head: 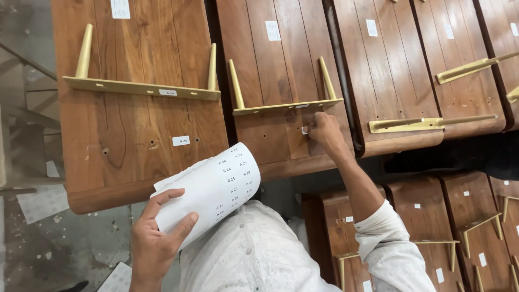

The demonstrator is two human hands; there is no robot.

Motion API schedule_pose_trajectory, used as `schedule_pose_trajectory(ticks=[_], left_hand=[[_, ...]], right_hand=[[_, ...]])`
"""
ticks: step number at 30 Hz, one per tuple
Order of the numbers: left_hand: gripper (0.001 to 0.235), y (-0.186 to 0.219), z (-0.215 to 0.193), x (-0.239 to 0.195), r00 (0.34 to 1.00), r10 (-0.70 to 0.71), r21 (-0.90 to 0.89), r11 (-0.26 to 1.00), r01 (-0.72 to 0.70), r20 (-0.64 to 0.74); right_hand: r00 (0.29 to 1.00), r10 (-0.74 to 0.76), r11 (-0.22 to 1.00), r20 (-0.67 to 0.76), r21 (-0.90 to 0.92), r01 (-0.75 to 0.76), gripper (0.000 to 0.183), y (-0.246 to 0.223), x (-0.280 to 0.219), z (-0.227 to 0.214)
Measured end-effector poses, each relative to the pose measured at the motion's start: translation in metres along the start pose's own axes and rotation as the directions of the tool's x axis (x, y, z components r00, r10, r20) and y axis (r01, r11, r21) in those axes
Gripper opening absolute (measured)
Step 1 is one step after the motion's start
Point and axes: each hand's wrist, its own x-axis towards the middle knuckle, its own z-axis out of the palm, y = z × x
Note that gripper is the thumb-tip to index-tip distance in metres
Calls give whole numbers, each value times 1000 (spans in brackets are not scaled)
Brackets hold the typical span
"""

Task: The person walks along rows of upside-down wooden furniture tops fitted with brass leg brackets, holding a printed list of item codes. They peel small white labels and press each label onto the wood surface of the matching piece, working through the pieces one at a time.

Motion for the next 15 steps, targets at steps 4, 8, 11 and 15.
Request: schedule_pose_trajectory(ticks=[4,8,11,15], left_hand=[[45,-2,-5,8,999,0,3,1000,0,49],[46,-2,-12,13,997,-3,-4,1000,3,78],[47,-10,-19,17,995,-7,-8,1000,8,101],[47,-3,-24,22,991,-71,27,997,68,117]], right_hand=[[999,7,990,-39,-141,-12,48,-4,-5,-1],[991,66,984,-120,-159,-84,45,-5,-17,-12],[979,99,983,-177,-133,-124,25,2,-27,3],[992,47,960,-118,-268,-77,22,-18,-40,7]])
